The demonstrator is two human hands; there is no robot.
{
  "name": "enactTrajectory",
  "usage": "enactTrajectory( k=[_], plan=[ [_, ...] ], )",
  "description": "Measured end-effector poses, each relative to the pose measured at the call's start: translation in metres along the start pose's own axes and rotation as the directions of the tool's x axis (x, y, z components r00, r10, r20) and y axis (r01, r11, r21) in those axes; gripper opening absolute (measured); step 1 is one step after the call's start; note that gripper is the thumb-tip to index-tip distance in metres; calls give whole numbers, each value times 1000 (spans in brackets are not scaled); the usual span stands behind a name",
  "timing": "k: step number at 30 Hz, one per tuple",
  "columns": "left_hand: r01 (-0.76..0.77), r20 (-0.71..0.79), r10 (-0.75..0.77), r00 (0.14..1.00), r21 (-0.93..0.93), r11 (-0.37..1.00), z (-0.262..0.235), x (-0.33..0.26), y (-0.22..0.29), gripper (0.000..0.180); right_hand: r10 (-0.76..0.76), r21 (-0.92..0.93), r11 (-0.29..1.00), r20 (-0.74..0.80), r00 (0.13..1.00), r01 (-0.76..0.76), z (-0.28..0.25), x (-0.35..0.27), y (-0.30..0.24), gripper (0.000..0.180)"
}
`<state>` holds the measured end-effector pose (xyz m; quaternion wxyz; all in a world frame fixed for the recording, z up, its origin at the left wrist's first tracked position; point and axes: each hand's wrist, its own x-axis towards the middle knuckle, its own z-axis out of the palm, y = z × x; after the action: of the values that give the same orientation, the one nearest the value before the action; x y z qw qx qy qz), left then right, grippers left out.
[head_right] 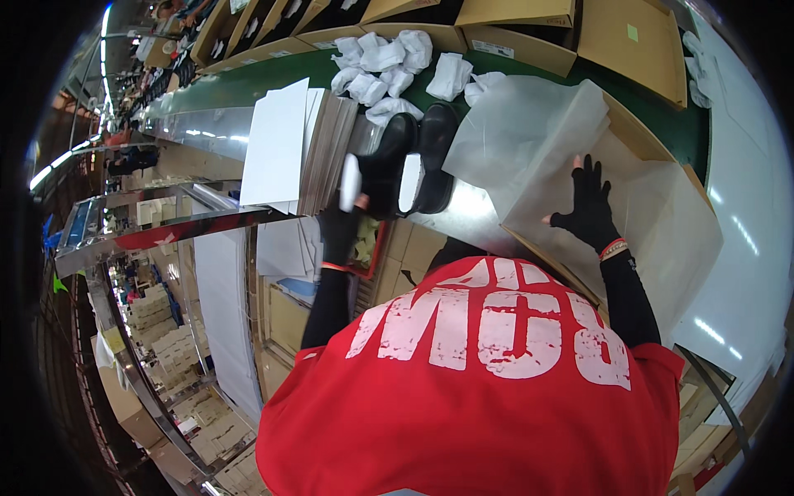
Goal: Packing finished shoes into boxes with tissue paper and silica gel on a production line.
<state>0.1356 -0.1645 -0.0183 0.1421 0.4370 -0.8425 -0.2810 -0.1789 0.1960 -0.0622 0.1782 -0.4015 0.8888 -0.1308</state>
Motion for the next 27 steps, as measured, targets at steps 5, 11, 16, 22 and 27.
enactTrajectory(
  k=[5, 11, 16, 22, 27],
  plan=[
    [-39, 92, 51, 994, -130, 991, -133, 54, 103, 40, -190, 413, 880, -149, 970, 235, -46, -5, -61, 107],
    [-322, 475, 379, 795, -200, 926, -143, 48, 228, 38, -473, 847, 439, -65, 879, 299, -128, -3, -152, 101],
    [-124, 665, 467, 583, -495, 860, -31, 47, 252, 40, -304, 971, 240, 74, 950, 1, -135, -13, -131, 52],
    [-189, 608, 491, 624, -493, 849, 117, 23, 199, 65, 343, 961, -256, 195, 919, -108, -66, -64, -23, 49],
    [-523, 640, 560, 526, -275, 807, 174, -21, 186, 72, 561, 861, -502, 252, 789, 82, 39, -42, 72, 43]
  ],
)
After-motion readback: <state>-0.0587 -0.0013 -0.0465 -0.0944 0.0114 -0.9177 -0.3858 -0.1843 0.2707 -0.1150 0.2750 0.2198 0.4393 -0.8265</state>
